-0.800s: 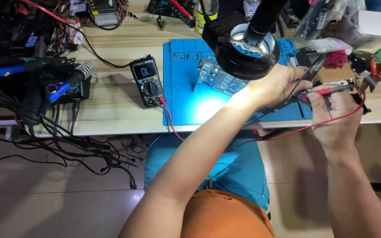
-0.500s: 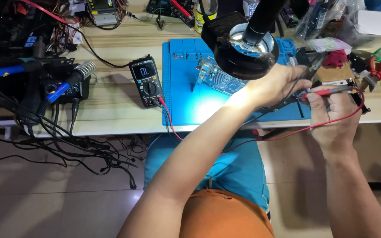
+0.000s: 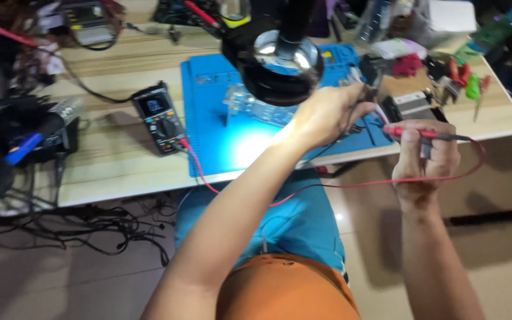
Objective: Testing electrical continuity and voltage on a graphics card circuit board using a digital multimeter.
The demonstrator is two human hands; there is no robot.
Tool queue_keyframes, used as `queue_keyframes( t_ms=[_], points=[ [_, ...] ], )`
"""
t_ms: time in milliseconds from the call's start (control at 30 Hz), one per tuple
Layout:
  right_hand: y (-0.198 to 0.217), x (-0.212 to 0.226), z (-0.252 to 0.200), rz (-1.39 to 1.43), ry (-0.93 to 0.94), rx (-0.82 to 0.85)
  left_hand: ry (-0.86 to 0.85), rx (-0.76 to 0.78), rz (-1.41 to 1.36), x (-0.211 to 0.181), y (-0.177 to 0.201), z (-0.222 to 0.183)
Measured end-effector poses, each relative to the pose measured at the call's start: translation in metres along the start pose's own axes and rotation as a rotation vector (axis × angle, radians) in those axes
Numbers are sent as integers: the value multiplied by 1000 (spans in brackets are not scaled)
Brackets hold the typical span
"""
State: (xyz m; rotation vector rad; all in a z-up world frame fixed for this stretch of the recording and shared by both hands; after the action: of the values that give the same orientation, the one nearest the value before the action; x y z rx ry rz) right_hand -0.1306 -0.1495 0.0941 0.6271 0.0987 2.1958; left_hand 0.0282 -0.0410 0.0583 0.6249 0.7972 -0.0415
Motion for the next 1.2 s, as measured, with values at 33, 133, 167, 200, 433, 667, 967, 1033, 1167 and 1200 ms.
queue_keyframes(
  t_ms=[33, 133, 167, 200, 433, 667, 967, 1033, 1167, 1200],
  points=[
    [0, -28, -23, -14, -6, -6, -7, 12, -9, -4, -2, -3],
    [8, -122, -86, 392, -585, -262, -9, -4, 68, -7, -4, -14],
    [-6, -123, -99, 483, -765, -237, -78, -68, 116, -10, -4, -22],
    [-21, -121, -113, 574, -944, -210, -148, -131, 164, -13, -3, -30],
    [-102, -106, -159, 969, -1544, 120, -335, -274, 238, -42, -2, -77],
    [-101, -147, -214, 689, -1753, 207, -558, -339, 179, -43, -15, -130],
    [-130, -121, -173, 787, -1588, 130, -585, -356, 0, -33, 3, -139],
    [-133, -124, -163, 687, -1620, 115, -534, -392, -11, -24, 13, -139],
    [-162, -136, -141, 971, -1312, 310, -329, -432, -58, -2, 46, -136],
    [-167, -132, -132, 994, -1280, 350, -306, -444, -26, -1, 52, -135]
  ],
)
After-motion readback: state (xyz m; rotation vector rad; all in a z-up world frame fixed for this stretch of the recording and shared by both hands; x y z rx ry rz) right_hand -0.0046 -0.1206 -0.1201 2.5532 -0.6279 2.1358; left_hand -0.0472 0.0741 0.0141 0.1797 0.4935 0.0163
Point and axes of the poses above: each hand's wrist, its own z-axis towards the middle knuckle, its own y-axis out of the back of the hand, x = y × z, the point moved 9 cm from there along z, towards the middle knuckle, and after that the axes turned 5 degrees about -x, right-handed, at the moved point
